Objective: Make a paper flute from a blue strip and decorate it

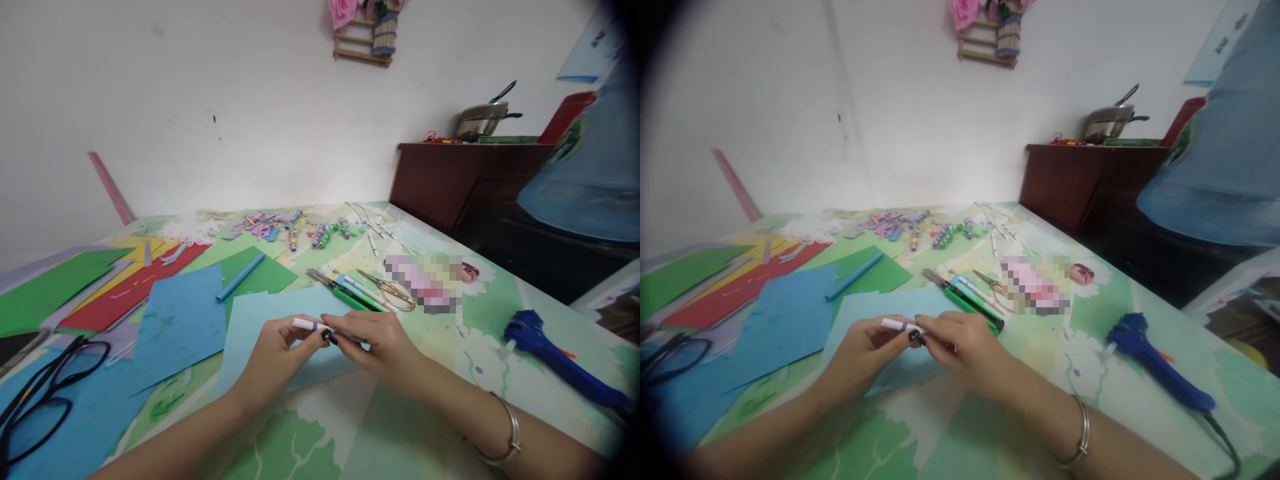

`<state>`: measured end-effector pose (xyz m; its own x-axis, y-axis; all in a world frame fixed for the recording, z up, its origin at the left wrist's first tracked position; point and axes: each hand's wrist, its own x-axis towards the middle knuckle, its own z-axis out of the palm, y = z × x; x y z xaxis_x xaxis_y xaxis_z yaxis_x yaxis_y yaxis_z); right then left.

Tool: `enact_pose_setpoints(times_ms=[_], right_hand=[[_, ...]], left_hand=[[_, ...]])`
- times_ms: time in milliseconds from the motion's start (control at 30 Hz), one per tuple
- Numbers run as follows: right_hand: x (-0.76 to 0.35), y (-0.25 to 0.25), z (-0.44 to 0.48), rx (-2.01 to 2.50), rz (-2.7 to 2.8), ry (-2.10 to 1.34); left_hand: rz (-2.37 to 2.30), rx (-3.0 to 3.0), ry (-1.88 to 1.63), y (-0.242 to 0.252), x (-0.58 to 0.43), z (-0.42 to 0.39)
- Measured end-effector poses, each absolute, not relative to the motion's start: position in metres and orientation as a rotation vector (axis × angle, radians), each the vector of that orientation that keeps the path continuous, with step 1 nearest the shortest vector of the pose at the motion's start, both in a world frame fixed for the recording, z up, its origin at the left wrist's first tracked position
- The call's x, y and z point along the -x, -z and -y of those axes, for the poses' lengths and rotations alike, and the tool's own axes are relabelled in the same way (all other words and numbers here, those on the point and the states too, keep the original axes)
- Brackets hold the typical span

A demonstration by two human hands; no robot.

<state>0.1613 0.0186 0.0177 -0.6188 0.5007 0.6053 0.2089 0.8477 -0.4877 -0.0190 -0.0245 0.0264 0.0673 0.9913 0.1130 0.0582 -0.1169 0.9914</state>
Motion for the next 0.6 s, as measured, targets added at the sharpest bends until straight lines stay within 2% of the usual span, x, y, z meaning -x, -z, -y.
enact_pose_setpoints(times_ms=[167,600], right_hand=[[-0.162,-0.018,-0.020,0.571,2.256,-0.472],[-0.160,-0.028,-0.016,0.693,1.861,-1.440]], left_hand=[[-1.186,-1.369,-1.177,-0.027,0.018,0.025],[-1.087,-1.376,-1.149,-0.024,0.020,0.019]])
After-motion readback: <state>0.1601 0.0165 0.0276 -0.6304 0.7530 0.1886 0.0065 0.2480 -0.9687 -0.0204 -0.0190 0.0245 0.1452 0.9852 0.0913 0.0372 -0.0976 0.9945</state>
